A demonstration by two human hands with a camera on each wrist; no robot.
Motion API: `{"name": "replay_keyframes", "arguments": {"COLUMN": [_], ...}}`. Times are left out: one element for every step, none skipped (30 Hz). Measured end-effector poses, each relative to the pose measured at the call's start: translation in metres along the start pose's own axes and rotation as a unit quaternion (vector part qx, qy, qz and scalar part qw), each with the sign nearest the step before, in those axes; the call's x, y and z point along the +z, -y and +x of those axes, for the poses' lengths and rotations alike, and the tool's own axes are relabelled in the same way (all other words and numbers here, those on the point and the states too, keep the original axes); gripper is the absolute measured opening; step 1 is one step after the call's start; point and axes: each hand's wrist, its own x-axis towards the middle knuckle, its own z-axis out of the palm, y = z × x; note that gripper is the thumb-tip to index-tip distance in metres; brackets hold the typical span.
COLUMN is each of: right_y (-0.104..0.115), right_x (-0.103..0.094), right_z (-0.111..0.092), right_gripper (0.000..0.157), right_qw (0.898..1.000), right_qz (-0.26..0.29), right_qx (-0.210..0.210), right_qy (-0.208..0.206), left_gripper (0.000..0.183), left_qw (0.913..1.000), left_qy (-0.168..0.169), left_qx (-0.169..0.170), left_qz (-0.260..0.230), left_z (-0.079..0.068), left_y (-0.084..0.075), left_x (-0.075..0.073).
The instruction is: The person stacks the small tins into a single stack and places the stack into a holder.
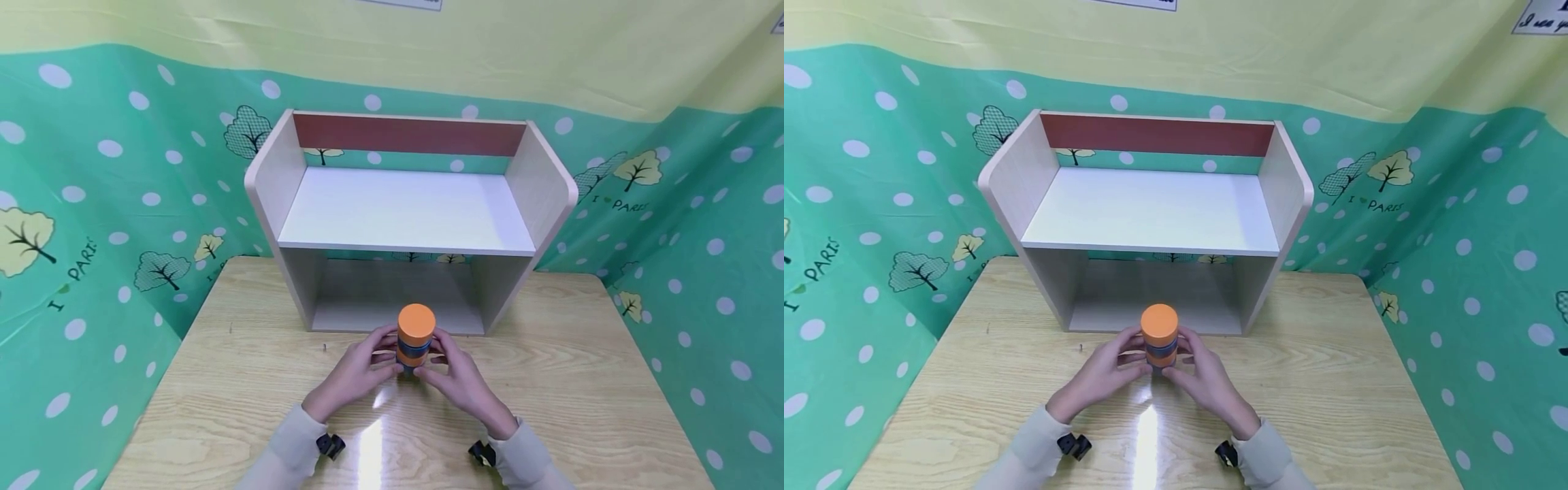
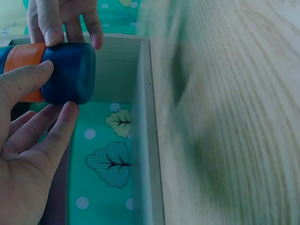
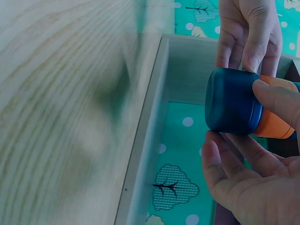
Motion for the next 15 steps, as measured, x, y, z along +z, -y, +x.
{"name": "replay_keyframes", "arguments": {"right_y": [-0.002,-0.004,-0.006,-0.007,-0.008,-0.007,-0.007,-0.005,-0.004,-0.002,0.000,0.003,0.005,0.006,0.008], "right_x": [0.000,-0.001,-0.002,-0.002,-0.003,-0.004,-0.005,-0.006,-0.007,-0.008,-0.009,-0.010,-0.011,-0.011,-0.012], "right_z": [0.000,0.000,0.001,0.001,0.001,0.001,0.000,0.000,0.000,0.000,-0.001,-0.001,-0.001,-0.002,-0.002], "right_gripper": [0.072,0.072,0.072,0.071,0.071,0.070,0.070,0.070,0.071,0.071,0.071,0.071,0.071,0.071,0.071], "right_qw": [1.000,1.000,1.000,1.000,1.000,1.000,1.000,0.999,0.999,0.999,0.999,0.999,0.999,0.999,0.998], "right_qz": [-0.002,-0.003,-0.004,-0.005,-0.006,-0.005,-0.003,-0.003,-0.003,-0.005,-0.006,-0.009,-0.012,-0.015,-0.018], "right_qx": [-0.002,-0.004,-0.007,-0.011,-0.015,-0.019,-0.026,-0.032,-0.037,-0.041,-0.044,-0.047,-0.049,-0.050,-0.051], "right_qy": [0.000,0.000,0.000,0.000,0.000,-0.001,-0.002,-0.003,-0.004,-0.005,-0.007,-0.008,-0.009,-0.010,-0.011], "left_gripper": [0.067,0.067,0.067,0.067,0.067,0.067,0.067,0.067,0.067,0.068,0.068,0.068,0.068,0.068,0.068], "left_qw": [1.0000,1.0000,1.0000,1.0000,1.0000,1.0000,1.0000,1.0000,1.0000,1.0000,1.0000,1.0000,0.9999,0.9999,0.9999], "left_qy": [0.001,0.001,0.001,0.001,0.001,0.001,0.000,-0.001,-0.001,-0.002,-0.002,-0.003,-0.003,-0.004,-0.005], "left_qx": [0.003,0.004,0.005,0.005,0.004,0.004,0.003,0.004,0.005,0.006,0.007,0.009,0.009,0.010,0.010], "left_qz": [0.000,-0.001,-0.003,-0.004,-0.003,-0.003,-0.003,-0.002,-0.001,0.000,0.002,0.003,0.004,0.005,0.005], "left_z": [0.000,0.000,0.000,0.000,0.000,0.000,0.000,0.000,0.000,0.000,0.000,0.001,0.001,0.001,0.001], "left_y": [-0.001,-0.002,-0.004,-0.005,-0.007,-0.009,-0.010,-0.013,-0.015,-0.017,-0.019,-0.021,-0.023,-0.025,-0.027], "left_x": [-0.001,-0.001,-0.002,-0.003,-0.003,-0.004,-0.005,-0.005,-0.006,-0.006,-0.007,-0.008,-0.008,-0.008,-0.009]}}
